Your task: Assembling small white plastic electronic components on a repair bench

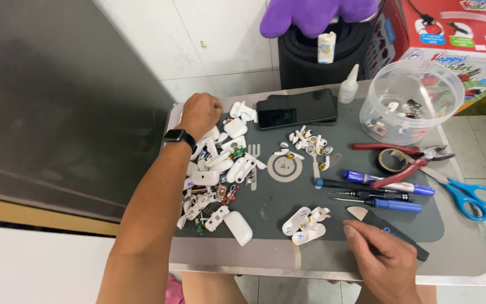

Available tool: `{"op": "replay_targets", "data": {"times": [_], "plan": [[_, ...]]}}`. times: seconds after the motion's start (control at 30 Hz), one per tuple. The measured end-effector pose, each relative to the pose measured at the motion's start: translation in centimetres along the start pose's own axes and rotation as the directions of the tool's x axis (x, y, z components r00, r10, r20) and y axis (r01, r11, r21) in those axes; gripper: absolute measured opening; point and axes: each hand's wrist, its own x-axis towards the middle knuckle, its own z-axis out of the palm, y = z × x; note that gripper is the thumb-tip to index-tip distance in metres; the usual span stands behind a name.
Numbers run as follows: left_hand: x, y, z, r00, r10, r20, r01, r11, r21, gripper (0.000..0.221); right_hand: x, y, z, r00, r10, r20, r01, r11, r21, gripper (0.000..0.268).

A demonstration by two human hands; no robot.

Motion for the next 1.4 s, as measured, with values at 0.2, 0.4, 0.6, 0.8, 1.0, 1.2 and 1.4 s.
{"op": "replay_targets", "data": {"times": [0.2, 0.4, 0.6, 0.8, 1.0, 1.2, 1.4], "plan": [[-6.8, 4.9, -7.4, 0.94, -0.34, -0.021, 0.153, 0.477, -0.866, 0.01, 0.1, -0.5, -0.3, 0.987, 0.155, 0.046, -0.156, 0.988, 0.016, 0.012], [-15.9, 6.1, -9.0, 0.998, -0.002, -0.065, -0.065, -0.145, -0.987, 0.014, -0.3, -2.3, 0.1, 0.978, 0.209, 0.002, -0.206, 0.966, 0.158, 0.01], [-20.1, 7.9, -9.0, 0.989, 0.059, -0.132, -0.119, -0.186, -0.975, 0.008, -0.3, -3.5, -0.5, 0.952, 0.3, 0.051, -0.304, 0.947, 0.104, 0.013], [-21.9, 9.8, -8.7, 0.975, 0.124, -0.185, -0.131, -0.352, -0.927, 0.009, -0.5, -1.0, -0.2, 0.973, 0.225, 0.05, -0.226, 0.974, 0.016, 0.014], [-23.7, 12.2, -9.2, 0.966, 0.176, -0.192, -0.101, -0.427, -0.899, 0.011, -0.3, -1.2, -0.3, 0.978, 0.2, 0.052, -0.204, 0.977, 0.068, 0.013], [-24.6, 14.2, -9.1, 0.984, 0.139, -0.109, -0.039, -0.431, -0.902, 0.005, -0.2, -0.8, -0.4, 0.972, 0.219, 0.084, -0.221, 0.975, 0.024, 0.016], [-24.5, 14.9, -8.1, 0.976, 0.205, -0.073, 0.023, -0.428, -0.904, 0.009, -0.2, -1.0, -0.4, 0.976, 0.206, 0.071, -0.214, 0.968, 0.134, 0.015]]}}
